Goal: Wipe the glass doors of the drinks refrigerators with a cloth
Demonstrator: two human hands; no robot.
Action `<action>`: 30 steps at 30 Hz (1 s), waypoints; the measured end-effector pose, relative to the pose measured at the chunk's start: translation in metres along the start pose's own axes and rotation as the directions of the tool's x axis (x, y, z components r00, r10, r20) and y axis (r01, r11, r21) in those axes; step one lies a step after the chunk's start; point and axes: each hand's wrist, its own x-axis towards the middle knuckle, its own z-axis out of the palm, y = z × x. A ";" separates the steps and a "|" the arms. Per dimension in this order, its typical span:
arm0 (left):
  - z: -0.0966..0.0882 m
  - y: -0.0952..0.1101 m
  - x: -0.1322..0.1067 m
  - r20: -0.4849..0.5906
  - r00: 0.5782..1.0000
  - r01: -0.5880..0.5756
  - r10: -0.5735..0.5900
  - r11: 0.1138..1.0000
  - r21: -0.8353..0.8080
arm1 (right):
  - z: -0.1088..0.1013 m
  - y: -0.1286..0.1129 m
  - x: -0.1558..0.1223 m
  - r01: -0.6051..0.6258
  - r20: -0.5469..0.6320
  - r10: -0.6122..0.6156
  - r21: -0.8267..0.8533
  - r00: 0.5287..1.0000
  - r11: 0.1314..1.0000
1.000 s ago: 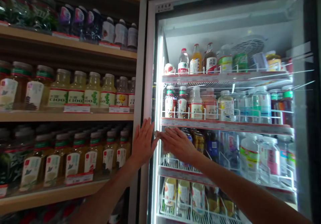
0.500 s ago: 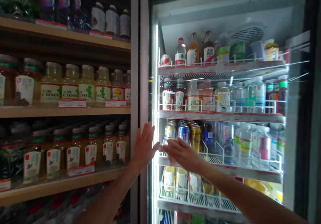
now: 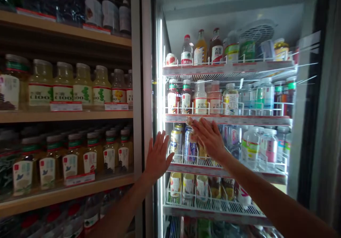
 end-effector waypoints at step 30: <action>0.040 0.059 -0.001 -0.138 0.990 -0.033 0.025 0.998 -0.056 | -0.017 -0.011 -0.088 -0.294 -0.073 0.294 0.010 0.953 0.956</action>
